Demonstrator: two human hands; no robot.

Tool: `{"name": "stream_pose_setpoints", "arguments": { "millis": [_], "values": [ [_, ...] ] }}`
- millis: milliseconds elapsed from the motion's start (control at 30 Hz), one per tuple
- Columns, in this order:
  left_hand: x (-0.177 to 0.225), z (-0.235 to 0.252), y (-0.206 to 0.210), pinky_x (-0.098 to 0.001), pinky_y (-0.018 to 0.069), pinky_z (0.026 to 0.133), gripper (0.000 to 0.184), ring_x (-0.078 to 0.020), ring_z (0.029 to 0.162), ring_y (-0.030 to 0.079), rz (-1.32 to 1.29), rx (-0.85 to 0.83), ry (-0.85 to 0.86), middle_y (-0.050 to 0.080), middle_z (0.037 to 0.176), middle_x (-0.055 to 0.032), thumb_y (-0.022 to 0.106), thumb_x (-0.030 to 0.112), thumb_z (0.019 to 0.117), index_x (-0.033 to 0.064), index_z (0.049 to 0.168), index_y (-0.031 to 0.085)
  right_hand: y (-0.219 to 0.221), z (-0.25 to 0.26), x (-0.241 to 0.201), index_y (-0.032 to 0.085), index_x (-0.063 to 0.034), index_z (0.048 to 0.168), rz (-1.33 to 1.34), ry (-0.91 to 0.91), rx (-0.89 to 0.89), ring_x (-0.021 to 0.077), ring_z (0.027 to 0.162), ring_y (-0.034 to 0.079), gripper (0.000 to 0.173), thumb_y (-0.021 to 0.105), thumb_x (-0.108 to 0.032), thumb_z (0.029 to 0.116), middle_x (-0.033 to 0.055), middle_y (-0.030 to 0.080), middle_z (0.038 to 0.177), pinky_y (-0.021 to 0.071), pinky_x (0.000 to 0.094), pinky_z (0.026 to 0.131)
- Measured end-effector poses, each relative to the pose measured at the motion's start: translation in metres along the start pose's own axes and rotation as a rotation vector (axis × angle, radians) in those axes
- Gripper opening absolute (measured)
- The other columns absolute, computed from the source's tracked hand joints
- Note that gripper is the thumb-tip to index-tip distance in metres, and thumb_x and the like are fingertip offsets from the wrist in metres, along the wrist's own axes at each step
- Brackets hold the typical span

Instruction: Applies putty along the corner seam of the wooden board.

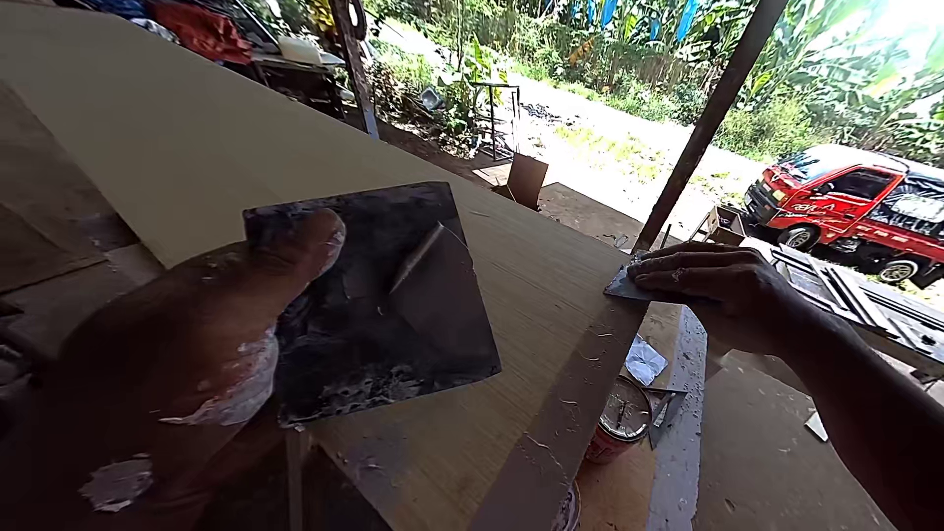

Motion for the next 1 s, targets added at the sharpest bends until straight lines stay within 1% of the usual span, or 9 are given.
{"name": "stream_pose_setpoints", "arguments": {
  "millis": [67, 133, 367, 500, 600, 667, 733, 833, 1000],
  "values": [
    [-0.01, 0.002, -0.005, -0.037, 0.0628, 0.079, 0.035, -0.0128, 0.099, 0.071, -0.007, -0.051, 0.001, 0.071, 0.11, -0.0007, 0.048, 0.044, 0.1071, 0.0204, 0.123, 0.067, -0.002, -0.006, 0.0, 0.077, -0.009, 0.114, 0.02, -0.001, 0.003, 0.0174, 0.124, 0.065, 0.034, 0.053, -0.001, 0.0911, 0.0029, 0.073, 0.124, 0.0538, 0.0367, 0.106],
    [-0.013, 0.003, -0.006, -0.037, 0.063, 0.076, 0.034, -0.0134, 0.095, 0.072, -0.018, -0.044, -0.01, 0.071, 0.107, -0.0012, 0.048, 0.045, 0.1071, 0.02, 0.121, 0.067, -0.007, -0.014, -0.001, 0.077, -0.009, 0.114, 0.019, -0.003, 0.003, 0.0182, 0.125, 0.064, 0.036, 0.052, -0.001, 0.0895, 0.0031, 0.073, 0.124, 0.0535, 0.037, 0.107],
    [-0.014, 0.004, -0.006, -0.0346, 0.0625, 0.075, 0.033, -0.0125, 0.094, 0.071, -0.039, -0.064, -0.019, 0.072, 0.105, -0.0004, 0.049, 0.044, 0.1068, 0.0203, 0.12, 0.068, -0.037, -0.04, -0.005, 0.079, -0.0093, 0.108, 0.024, 0.027, 0.054, 0.0195, 0.124, 0.065, 0.032, 0.05, -0.005, 0.0951, 0.0035, 0.075, 0.121, 0.0529, 0.0393, 0.108],
    [-0.011, 0.003, -0.006, -0.0351, 0.0623, 0.076, 0.033, -0.0121, 0.095, 0.071, 0.01, -0.032, 0.001, 0.072, 0.107, 0.0008, 0.051, 0.046, 0.1058, 0.0211, 0.119, 0.069, -0.03, -0.024, -0.022, 0.078, -0.0072, 0.11, 0.036, -0.004, 0.087, 0.0215, 0.126, 0.064, 0.032, 0.051, -0.002, 0.092, 0.0055, 0.074, 0.122, 0.0508, 0.0396, 0.111],
    [-0.008, 0.003, -0.006, -0.0339, 0.0624, 0.073, 0.032, -0.0117, 0.092, 0.072, -0.011, -0.028, -0.006, 0.072, 0.105, 0.0004, 0.051, 0.044, 0.106, 0.0197, 0.116, 0.069, -0.021, -0.006, -0.031, 0.078, -0.0093, 0.111, 0.025, -0.035, 0.071, 0.0197, 0.126, 0.064, 0.034, 0.051, -0.002, 0.0908, 0.004, 0.074, 0.123, 0.0494, 0.0397, 0.111],
    [0.001, 0.0, 0.0, -0.0292, 0.0619, 0.072, 0.029, -0.0071, 0.089, 0.071, 0.0, -0.003, -0.018, 0.072, 0.102, 0.0044, 0.051, 0.041, 0.1065, 0.0208, 0.114, 0.069, -0.013, 0.003, -0.033, 0.078, -0.0105, 0.112, 0.017, -0.053, 0.05, 0.0187, 0.126, 0.064, 0.035, 0.052, -0.003, 0.0906, 0.0028, 0.074, 0.124, 0.0491, 0.0399, 0.111],
    [0.015, -0.004, 0.01, -0.016, 0.058, 0.07, 0.019, 0.0058, 0.082, 0.067, 0.059, 0.045, -0.03, 0.07, 0.093, 0.0163, 0.05, 0.039, 0.107, 0.0281, 0.105, 0.066, -0.006, 0.008, -0.034, 0.078, -0.0108, 0.112, 0.019, -0.06, 0.027, 0.0189, 0.126, 0.064, 0.033, 0.054, -0.003, 0.0914, 0.0025, 0.073, 0.124, 0.05, 0.0406, 0.11],
    [0.016, -0.004, 0.011, -0.0168, 0.0587, 0.073, 0.019, 0.0049, 0.083, 0.068, 0.034, 0.033, -0.018, 0.07, 0.094, 0.0154, 0.051, 0.037, 0.1068, 0.0274, 0.106, 0.067, 0.0, 0.006, -0.035, 0.078, -0.0111, 0.113, 0.02, -0.058, -0.008, 0.0192, 0.125, 0.064, 0.035, 0.054, -0.001, 0.0889, 0.0023, 0.073, 0.125, 0.0521, 0.0396, 0.108],
    [0.013, -0.003, 0.009, -0.0188, 0.0597, 0.076, 0.019, 0.0029, 0.088, 0.069, 0.015, 0.018, -0.005, 0.071, 0.098, 0.0144, 0.052, 0.038, 0.1064, 0.0267, 0.11, 0.068, -0.015, -0.018, -0.036, 0.078, -0.0131, 0.111, 0.026, -0.025, -0.022, 0.0183, 0.126, 0.063, 0.038, 0.051, -0.001, 0.088, 0.0008, 0.074, 0.124, 0.0498, 0.0393, 0.111]
  ]
}}
Point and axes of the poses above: each hand's wrist, its own z-axis towards the middle knuckle, its own y-axis out of the palm, x = y × z, the point moved 6 cm from there along z, towards the middle knuckle
